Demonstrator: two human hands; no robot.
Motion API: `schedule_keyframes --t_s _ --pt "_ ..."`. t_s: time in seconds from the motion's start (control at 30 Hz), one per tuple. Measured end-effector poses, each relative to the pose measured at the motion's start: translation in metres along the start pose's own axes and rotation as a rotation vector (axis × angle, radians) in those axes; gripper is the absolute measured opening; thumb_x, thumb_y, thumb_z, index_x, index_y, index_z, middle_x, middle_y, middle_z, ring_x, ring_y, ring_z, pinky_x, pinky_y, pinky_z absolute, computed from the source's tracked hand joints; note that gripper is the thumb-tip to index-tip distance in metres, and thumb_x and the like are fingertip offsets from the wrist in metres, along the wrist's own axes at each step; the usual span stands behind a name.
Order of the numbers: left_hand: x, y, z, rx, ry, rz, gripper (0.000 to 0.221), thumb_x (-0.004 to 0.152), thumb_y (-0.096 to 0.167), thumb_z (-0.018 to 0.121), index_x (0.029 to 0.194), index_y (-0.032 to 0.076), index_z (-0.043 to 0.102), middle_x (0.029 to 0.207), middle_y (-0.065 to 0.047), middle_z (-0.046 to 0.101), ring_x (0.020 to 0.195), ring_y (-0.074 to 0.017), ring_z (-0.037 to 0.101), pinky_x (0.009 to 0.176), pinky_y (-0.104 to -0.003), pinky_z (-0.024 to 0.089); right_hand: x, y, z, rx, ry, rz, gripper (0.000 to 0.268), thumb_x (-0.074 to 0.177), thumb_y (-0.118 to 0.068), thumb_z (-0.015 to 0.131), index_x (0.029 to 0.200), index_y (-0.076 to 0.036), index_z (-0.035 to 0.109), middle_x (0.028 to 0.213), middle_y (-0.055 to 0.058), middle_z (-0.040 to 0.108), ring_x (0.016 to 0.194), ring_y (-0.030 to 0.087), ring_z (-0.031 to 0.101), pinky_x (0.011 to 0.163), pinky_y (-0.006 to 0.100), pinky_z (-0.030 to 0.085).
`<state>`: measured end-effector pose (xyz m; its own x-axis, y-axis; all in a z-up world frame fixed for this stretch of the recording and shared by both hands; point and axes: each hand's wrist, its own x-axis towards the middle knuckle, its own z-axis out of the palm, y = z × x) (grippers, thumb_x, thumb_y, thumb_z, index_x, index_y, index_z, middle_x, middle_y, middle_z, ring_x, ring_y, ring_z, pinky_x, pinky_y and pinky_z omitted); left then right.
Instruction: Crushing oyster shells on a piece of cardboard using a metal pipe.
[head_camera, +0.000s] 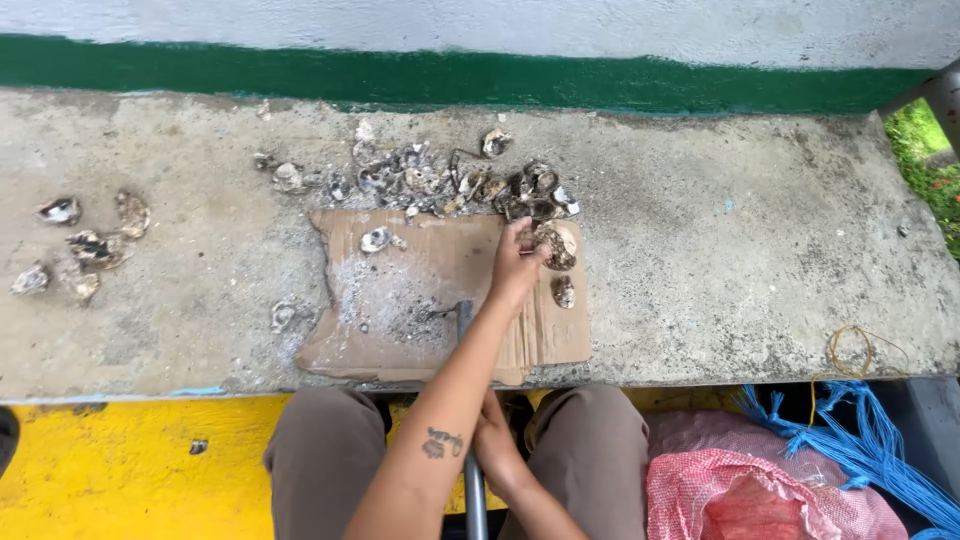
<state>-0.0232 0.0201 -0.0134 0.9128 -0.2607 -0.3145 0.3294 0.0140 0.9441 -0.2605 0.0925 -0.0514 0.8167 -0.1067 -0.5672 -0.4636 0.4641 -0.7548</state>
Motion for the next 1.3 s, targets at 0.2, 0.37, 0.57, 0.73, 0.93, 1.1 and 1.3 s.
schedule_keyframes --t_s 0.2,0.37,0.57,0.73,0.93,1.1,1.3 --pt "-0.032 0.008 -0.099 0.099 -0.053 0.282 0.043 0.092 -0.003 0.066 0.132 0.011 0.061 0.111 -0.006 0.066 0.097 -0.0166 0.065 0.085 -0.03 0.056 -0.025 -0.056 0.018 0.003 0.042 0.087 0.046 0.103 -0.028 0.05 0.144 -0.009 0.045 0.08 0.007 0.054 0.056 0.015 0.054 0.049 0.03 0.046" --pt "-0.08 -0.004 -0.171 0.344 0.102 0.306 0.042 0.089 -0.006 0.067 0.128 0.009 0.061 0.108 -0.01 0.066 0.094 -0.0196 0.067 0.083 -0.031 0.057 -0.038 -0.06 0.013 -0.167 0.092 -0.118 0.052 0.102 -0.028 0.051 0.149 -0.01 0.037 0.082 0.004 0.057 0.058 0.011 0.055 0.051 0.028 0.049" --pt "-0.114 -0.026 -0.19 0.609 0.272 0.456 0.062 0.081 -0.008 0.07 0.138 0.005 0.052 0.119 -0.018 0.059 0.104 -0.035 0.064 0.091 -0.045 0.053 -0.053 -0.065 0.029 -0.609 0.031 -0.192 0.052 0.103 -0.031 0.05 0.149 -0.01 0.039 0.072 0.003 0.057 0.056 0.011 0.057 0.051 0.029 0.049" --pt "-0.122 -0.011 -0.194 0.731 0.261 0.227 0.054 0.086 0.0 0.068 0.137 0.01 0.054 0.127 -0.018 0.058 0.11 -0.0408 0.065 0.095 -0.047 0.054 -0.047 -0.065 0.036 -0.737 0.081 -0.098 0.053 0.102 -0.036 0.05 0.148 -0.011 0.039 0.067 0.003 0.058 0.052 0.012 0.059 0.051 0.029 0.05" --pt "-0.123 -0.001 -0.199 0.758 0.23 0.129 0.052 0.087 0.003 0.069 0.136 0.009 0.054 0.126 -0.018 0.059 0.11 -0.0406 0.065 0.095 -0.048 0.054 -0.052 -0.055 0.032 -0.557 0.093 -0.122 0.056 0.1 -0.035 0.053 0.149 -0.01 0.039 0.072 0.004 0.057 0.052 0.012 0.052 0.047 0.032 0.046" --pt "-0.118 0.0 -0.199 0.781 0.214 0.08 0.051 0.088 0.005 0.07 0.136 0.005 0.053 0.127 -0.019 0.058 0.109 -0.0399 0.066 0.094 -0.047 0.055 -0.049 -0.057 0.029 -0.749 0.075 -0.117 0.056 0.101 -0.036 0.051 0.149 -0.01 0.039 0.072 0.004 0.061 0.054 0.012 0.058 0.051 0.029 0.05" --pt "-0.117 0.004 -0.199 0.837 0.197 0.063 0.051 0.088 0.006 0.071 0.135 0.002 0.052 0.127 -0.02 0.058 0.108 -0.0385 0.068 0.094 -0.045 0.057 -0.053 -0.062 0.034 -0.699 0.087 -0.215 0.054 0.103 -0.032 0.051 0.149 -0.008 0.038 0.068 0.004 0.06 0.056 0.011 0.057 0.053 0.029 0.049"
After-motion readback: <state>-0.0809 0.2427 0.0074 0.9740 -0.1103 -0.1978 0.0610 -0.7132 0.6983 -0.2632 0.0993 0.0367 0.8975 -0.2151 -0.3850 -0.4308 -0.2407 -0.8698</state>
